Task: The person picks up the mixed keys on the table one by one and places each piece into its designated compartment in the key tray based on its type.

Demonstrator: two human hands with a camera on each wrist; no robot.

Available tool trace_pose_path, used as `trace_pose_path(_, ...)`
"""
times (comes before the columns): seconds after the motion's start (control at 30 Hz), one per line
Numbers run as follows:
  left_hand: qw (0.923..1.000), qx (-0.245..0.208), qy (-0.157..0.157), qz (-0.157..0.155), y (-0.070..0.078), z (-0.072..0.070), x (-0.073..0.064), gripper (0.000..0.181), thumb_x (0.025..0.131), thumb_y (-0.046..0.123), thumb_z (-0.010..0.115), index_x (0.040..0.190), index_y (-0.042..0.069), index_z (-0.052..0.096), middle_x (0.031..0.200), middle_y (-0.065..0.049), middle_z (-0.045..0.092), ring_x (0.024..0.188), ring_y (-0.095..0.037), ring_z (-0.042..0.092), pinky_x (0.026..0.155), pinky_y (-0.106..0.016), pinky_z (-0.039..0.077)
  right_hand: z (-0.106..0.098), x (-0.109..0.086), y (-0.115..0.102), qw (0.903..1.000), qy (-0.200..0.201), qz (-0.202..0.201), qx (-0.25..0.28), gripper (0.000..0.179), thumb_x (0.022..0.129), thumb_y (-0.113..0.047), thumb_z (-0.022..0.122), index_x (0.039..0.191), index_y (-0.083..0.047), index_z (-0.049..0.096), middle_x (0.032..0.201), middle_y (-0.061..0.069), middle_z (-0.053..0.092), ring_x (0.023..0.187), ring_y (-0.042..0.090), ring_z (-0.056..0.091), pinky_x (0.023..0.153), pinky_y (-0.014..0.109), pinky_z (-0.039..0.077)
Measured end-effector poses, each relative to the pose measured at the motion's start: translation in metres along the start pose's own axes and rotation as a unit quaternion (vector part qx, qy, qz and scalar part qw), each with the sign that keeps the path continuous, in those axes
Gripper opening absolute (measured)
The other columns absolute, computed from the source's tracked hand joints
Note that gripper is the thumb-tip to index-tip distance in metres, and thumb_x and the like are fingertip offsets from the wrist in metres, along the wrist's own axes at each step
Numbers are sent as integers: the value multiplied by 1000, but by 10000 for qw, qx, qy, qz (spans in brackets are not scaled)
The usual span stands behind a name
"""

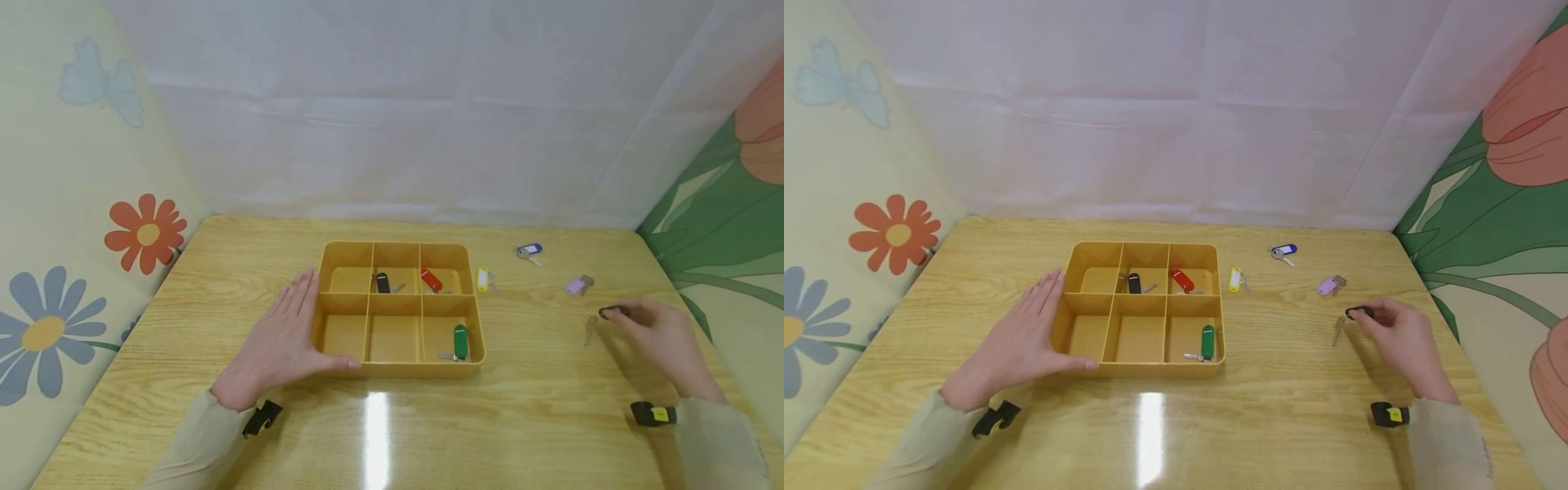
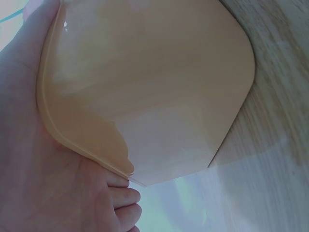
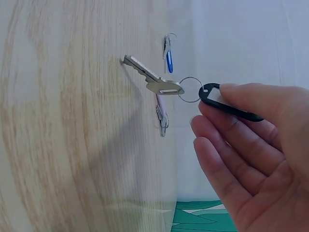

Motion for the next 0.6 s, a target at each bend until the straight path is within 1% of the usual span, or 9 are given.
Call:
trace_pose_path(0.1, 10000, -10, -36, -8, 0, 0, 0, 148, 65, 98, 53, 161, 1, -6, 168, -16, -8, 154, -31, -3, 124, -51, 9, -1, 0, -1, 10000, 46, -6, 14, 28, 98, -30, 71, 107, -3, 75, 102, 20, 74, 77, -12, 55, 58, 15, 49)
trace_pose_path(0.27, 10000, -36, -54, -32, 0, -1, 0, 149, 65, 98, 53, 161, 1, -6, 168, -16, -8, 154, -30, -3, 124, -50, 9, -2, 1, -1, 10000, -1, 76, 25, 34, 99, -33, 69, 110, -2, 74, 105, 23, 73, 78, -14, 53, 58, 16, 49)
trace_pose_path(0.4, 10000, -39, -52, -43, 0, -1, 0, 149, 64, 98, 53, 161, 2, -7, 168, -15, -9, 154, -30, -3, 124, -50, 9, -2, 2, -1, 9999, -58, 143, 23, 37, 99, -35, 69, 112, -1, 74, 104, 23, 73, 78, -13, 54, 58, 18, 49)
trace_pose_path(0.6, 10000, -22, -70, -51, 0, 0, 0, 149, 64, 99, 52, 161, 2, -7, 168, -15, -9, 154, -30, -3, 124, -51, 9, -2, 3, -2, 9998, -23, 177, -16, 36, 98, -34, 70, 111, -1, 75, 102, 22, 73, 76, -9, 56, 55, 21, 49)
Point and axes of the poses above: each hand's wrist, its own x-axis towards the middle knuckle, its own z-axis out of the palm, y = z × x, the point moved 5 cm from there along x, towards the middle knuckle
